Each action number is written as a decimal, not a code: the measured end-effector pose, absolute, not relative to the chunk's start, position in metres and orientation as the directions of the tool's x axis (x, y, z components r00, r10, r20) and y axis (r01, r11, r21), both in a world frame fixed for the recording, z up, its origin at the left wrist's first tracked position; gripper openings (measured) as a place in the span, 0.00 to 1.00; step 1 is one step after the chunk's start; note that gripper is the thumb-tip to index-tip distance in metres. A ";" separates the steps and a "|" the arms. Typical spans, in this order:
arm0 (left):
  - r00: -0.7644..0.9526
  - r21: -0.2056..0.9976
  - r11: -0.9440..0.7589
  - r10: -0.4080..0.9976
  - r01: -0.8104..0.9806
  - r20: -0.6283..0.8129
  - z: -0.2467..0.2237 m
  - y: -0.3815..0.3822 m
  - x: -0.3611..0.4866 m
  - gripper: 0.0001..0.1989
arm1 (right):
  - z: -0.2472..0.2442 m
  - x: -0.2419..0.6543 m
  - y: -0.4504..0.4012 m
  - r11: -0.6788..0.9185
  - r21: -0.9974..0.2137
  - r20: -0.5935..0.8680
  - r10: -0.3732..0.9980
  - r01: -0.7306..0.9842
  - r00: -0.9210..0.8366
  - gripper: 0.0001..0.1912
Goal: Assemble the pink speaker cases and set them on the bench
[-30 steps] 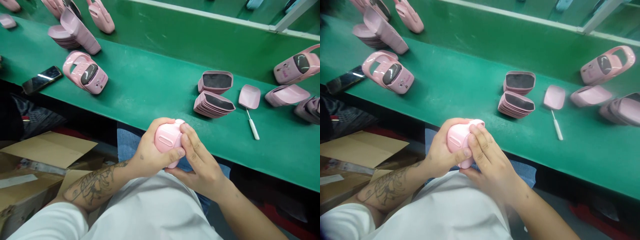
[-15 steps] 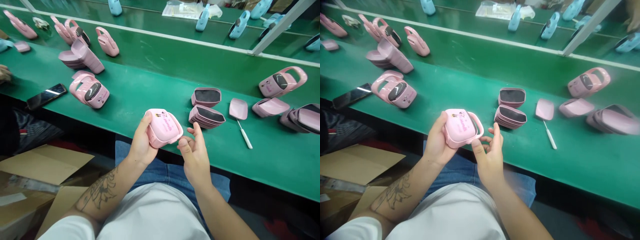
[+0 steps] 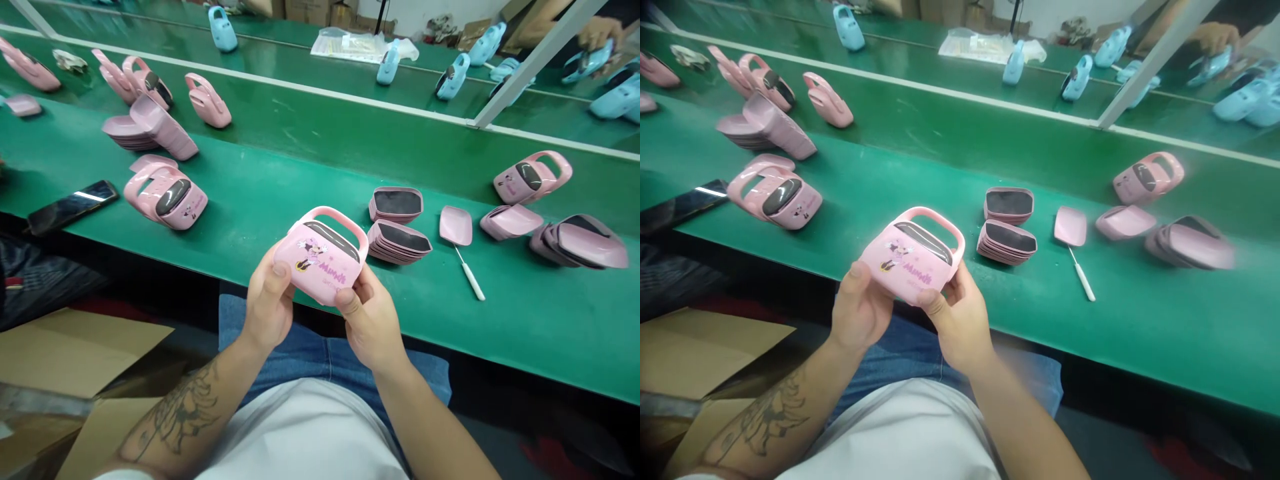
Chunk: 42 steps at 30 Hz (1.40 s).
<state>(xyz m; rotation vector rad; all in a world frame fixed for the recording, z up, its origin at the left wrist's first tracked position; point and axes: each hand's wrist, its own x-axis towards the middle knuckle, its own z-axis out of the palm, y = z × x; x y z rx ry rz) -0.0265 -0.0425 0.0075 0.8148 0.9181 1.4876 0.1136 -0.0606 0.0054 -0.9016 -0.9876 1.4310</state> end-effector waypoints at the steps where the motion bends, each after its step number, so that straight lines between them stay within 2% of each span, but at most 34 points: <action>1: -0.052 0.901 -0.011 0.999 -0.434 -0.013 0.011 -0.043 -0.030 0.27 | 0.007 0.116 -0.061 -0.018 -0.940 0.007 0.997 -0.341 -0.073 0.51; 5: 0.085 0.909 0.074 0.995 -0.410 -0.043 0.018 -0.043 -0.043 0.30 | 0.015 0.124 -0.062 0.030 -0.971 0.037 0.999 -0.235 -0.025 0.52; 9: 0.118 0.926 0.062 0.993 -0.373 -0.020 0.021 -0.032 -0.056 0.30 | 0.014 0.131 -0.063 0.058 -0.984 0.067 0.996 -0.171 -0.052 0.51; 14: 0.037 0.949 0.081 0.997 -0.305 -0.073 0.024 -0.012 -0.055 0.41 | -0.002 0.138 -0.073 0.101 -0.995 0.099 0.981 0.002 -0.164 0.52; 18: -0.191 0.974 0.004 0.980 -0.226 -0.048 0.014 -0.010 -0.040 0.42 | -0.018 0.135 -0.084 0.198 -0.972 0.175 0.969 0.123 -0.172 0.45; 21: -0.273 0.985 -0.037 0.962 -0.166 -0.010 0.004 -0.015 -0.028 0.43 | -0.025 0.127 -0.080 0.251 -0.964 0.249 0.968 0.083 -0.033 0.37; 25: -0.333 0.988 -0.139 0.936 -0.060 0.111 -0.001 -0.023 -0.010 0.42 | -0.027 0.118 -0.060 0.236 -0.968 0.251 0.920 0.085 0.302 0.47; 27: -0.371 0.978 -0.209 0.907 0.015 0.199 -0.001 -0.024 -0.003 0.42 | -0.025 0.117 -0.051 0.232 -0.967 0.254 0.887 0.102 0.385 0.45; 31: -0.422 0.963 -0.250 0.866 0.097 0.267 -0.006 -0.022 0.005 0.41 | -0.026 0.119 -0.041 0.210 -0.968 0.248 0.884 0.138 0.396 0.38; 36: -0.452 0.963 -0.250 0.851 0.099 0.267 -0.023 -0.021 0.005 0.41 | -0.040 0.114 -0.035 0.202 -0.978 0.205 0.906 0.047 0.370 0.44; 42: -0.425 0.953 -0.268 0.853 0.140 0.302 -0.044 -0.025 0.002 0.41 | -0.059 0.110 -0.031 0.284 -0.953 0.300 0.862 0.102 0.408 0.35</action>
